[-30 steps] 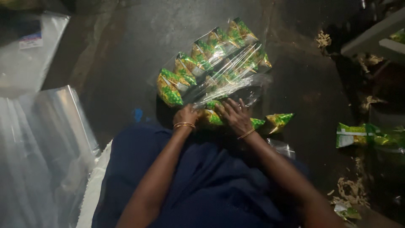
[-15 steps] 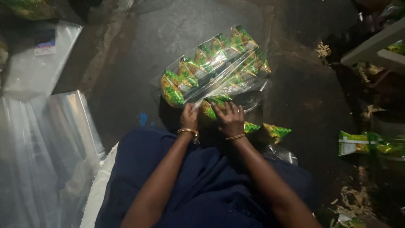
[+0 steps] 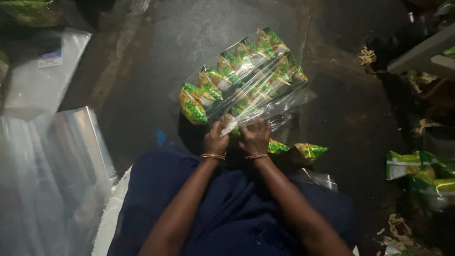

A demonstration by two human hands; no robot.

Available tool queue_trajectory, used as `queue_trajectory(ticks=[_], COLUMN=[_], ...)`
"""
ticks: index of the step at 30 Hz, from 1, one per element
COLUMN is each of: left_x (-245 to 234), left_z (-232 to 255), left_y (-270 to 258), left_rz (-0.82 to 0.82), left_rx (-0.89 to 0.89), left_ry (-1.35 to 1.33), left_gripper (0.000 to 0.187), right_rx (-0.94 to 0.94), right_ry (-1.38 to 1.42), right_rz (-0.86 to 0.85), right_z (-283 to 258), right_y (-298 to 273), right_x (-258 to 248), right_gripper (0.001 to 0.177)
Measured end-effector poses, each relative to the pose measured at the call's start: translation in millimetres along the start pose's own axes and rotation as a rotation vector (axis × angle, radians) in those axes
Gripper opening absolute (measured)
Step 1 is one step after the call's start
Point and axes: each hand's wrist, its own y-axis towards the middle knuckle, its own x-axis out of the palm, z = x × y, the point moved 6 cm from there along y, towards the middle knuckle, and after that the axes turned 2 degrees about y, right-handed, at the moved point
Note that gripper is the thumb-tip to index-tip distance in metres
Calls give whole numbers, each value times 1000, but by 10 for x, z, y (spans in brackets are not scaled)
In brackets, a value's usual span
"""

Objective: The person places individual snack packets into a large clear plastic bag, arranging them in rows. The person then folds the top of the bag to close it and continues to add more packets.

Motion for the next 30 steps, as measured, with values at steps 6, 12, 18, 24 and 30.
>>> queue_trajectory(ticks=[6,12,18,24,30], left_x=[30,85,80,37,21], left_z=[104,132,27,107,124], left_y=[-75,0,93,78,42], left_rz=[-206,-205,-245,-235,-212], left_rx=[-144,-128,-198,-194,-166], left_ry=[329,357,396,395,368], left_gripper=[45,39,35,31,31], right_rx=[58,3,-84,43,-301], right_ry=[-27,55,-31,-334,-109], right_rz=[-44,-123,-466,-757,-1010], right_z=[-45,11,1068,1467,535], right_y=[159,213,-195,-522,-732], right_x=[181,197,-395,-867,-694], right_gripper=[74,78,91,83,70])
